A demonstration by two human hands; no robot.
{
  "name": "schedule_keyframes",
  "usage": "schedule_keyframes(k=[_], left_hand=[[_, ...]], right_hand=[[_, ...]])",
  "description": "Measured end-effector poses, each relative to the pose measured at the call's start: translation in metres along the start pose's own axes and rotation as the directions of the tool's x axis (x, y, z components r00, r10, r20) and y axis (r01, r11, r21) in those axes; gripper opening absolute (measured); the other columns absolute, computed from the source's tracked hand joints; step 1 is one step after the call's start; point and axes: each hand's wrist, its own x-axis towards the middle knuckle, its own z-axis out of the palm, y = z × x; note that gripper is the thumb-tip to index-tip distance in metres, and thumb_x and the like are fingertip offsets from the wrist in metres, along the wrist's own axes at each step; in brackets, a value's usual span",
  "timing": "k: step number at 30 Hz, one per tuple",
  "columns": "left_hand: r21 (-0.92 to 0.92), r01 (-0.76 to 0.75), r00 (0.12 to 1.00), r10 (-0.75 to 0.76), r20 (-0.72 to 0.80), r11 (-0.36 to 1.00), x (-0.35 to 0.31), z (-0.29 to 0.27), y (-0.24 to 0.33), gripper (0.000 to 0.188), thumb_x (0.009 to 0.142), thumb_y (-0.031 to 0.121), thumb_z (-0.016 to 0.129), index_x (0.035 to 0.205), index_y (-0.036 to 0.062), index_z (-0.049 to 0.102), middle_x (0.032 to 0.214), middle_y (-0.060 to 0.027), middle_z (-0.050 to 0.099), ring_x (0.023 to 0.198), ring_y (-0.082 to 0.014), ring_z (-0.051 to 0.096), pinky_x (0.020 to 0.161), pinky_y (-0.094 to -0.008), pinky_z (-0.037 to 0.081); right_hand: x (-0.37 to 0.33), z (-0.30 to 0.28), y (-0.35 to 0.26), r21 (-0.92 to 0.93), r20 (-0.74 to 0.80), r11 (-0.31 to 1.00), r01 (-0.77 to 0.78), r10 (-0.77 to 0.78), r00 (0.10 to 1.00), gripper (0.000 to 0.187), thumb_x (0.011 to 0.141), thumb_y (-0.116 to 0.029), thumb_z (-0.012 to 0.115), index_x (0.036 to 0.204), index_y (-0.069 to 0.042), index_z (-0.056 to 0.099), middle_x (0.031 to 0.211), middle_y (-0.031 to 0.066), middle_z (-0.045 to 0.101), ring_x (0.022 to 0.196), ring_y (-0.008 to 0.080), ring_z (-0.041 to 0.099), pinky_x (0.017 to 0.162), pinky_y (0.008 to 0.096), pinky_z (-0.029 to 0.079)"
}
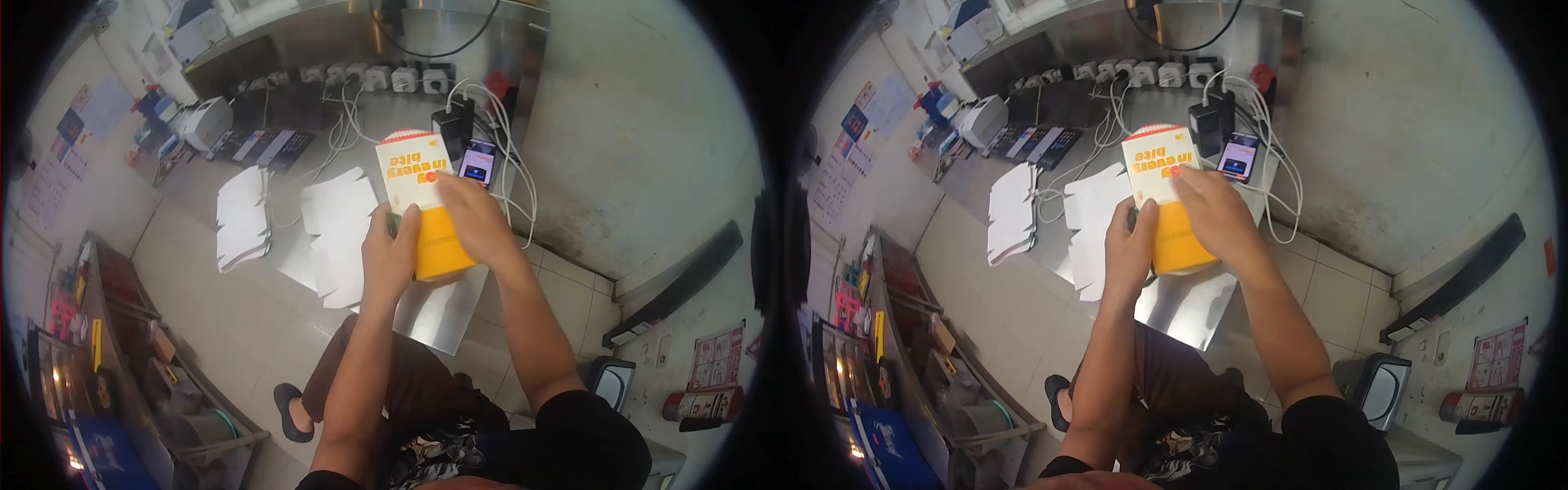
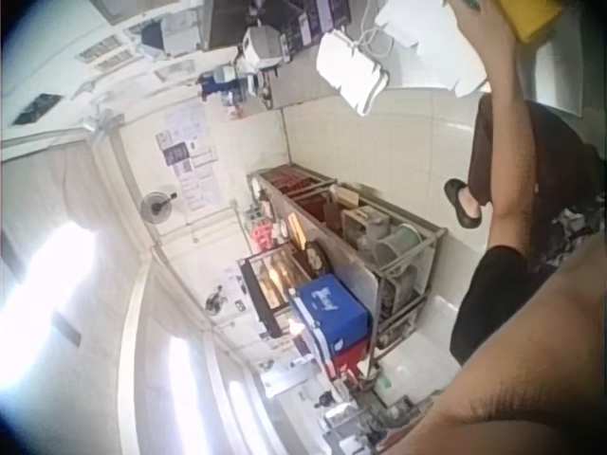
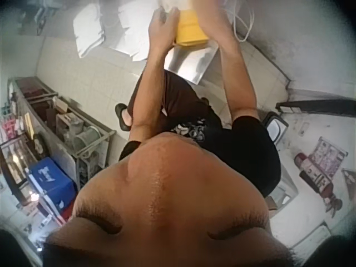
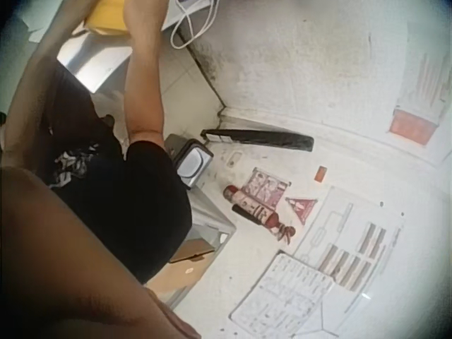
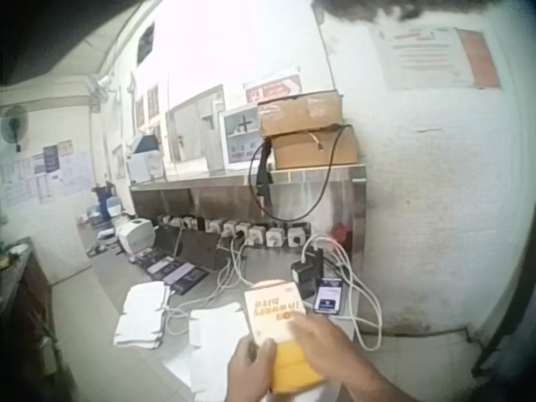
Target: The person sits on the floor and assembles small rectangular boxes from flat cardboard pieces. They fold the sides and apply adhesive strips to secure the flaps, stacking the finished boxes on the counter.
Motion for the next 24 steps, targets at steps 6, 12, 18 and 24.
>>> schedule_keyframes(k=[6, 12, 18, 24], left_hand=[[0.774, 0.02, 1.0, -0.014, -0.014, 0.632, 0.046, 0.021, -0.047, 0.062, 0.106, 0.05, 0.04, 0.138, 0.0009, 0.059, 0.145, -0.035, 0.047, 0.136, -0.0486, 0.042, 0.114, -0.0557, 0.031], [0.798, 0.094, 0.992, -0.124, -0.025, 0.596, 0.04, 0.025, -0.082, 0.064, 0.106, 0.048, 0.035, 0.143, -0.0011, 0.054, 0.154, -0.0327, 0.038, 0.134, -0.0514, 0.04, 0.11, -0.0601, 0.034], [0.819, 0.091, 0.992, -0.12, -0.027, 0.567, 0.047, 0.022, -0.081, 0.066, 0.106, 0.05, 0.036, 0.144, -0.0016, 0.053, 0.153, -0.0348, 0.037, 0.134, -0.0528, 0.041, 0.11, -0.0605, 0.034], [0.762, -0.269, 0.961, 0.117, 0.249, 0.589, 0.011, -0.04, -0.068, 0.064, 0.096, 0.046, 0.063, 0.146, 0.0067, 0.053, 0.157, -0.0322, 0.035, 0.143, -0.0514, 0.035, 0.117, -0.0567, 0.029]], right_hand=[[0.039, 0.015, 0.031, -0.515, 0.172, 0.828, -0.224, 0.355, 0.919, 0.063, 0.099, -0.056, 0.051, 0.143, -0.011, 0.058, 0.141, 0.0228, 0.055, 0.13, 0.0402, 0.053, 0.109, 0.0486, 0.043], [0.029, 0.044, 0.059, -0.523, 0.168, 0.803, -0.286, 0.426, 0.889, 0.063, 0.098, -0.055, 0.05, 0.145, -0.013, 0.057, 0.142, 0.0205, 0.054, 0.132, 0.039, 0.05, 0.111, 0.0498, 0.041], [0.03, 0.051, 0.062, -0.559, 0.128, 0.799, -0.222, 0.348, 0.929, 0.057, 0.099, -0.051, 0.05, 0.138, -0.013, 0.064, 0.134, 0.0209, 0.059, 0.124, 0.0397, 0.054, 0.108, 0.0473, 0.042], [0.019, 0.032, 0.088, -0.327, -0.198, 0.945, 0.002, -0.07, 0.978, 0.036, 0.101, -0.032, 0.055, 0.122, -0.006, 0.069, 0.124, 0.021, 0.064, 0.118, 0.0388, 0.058, 0.104, 0.0477, 0.043]])
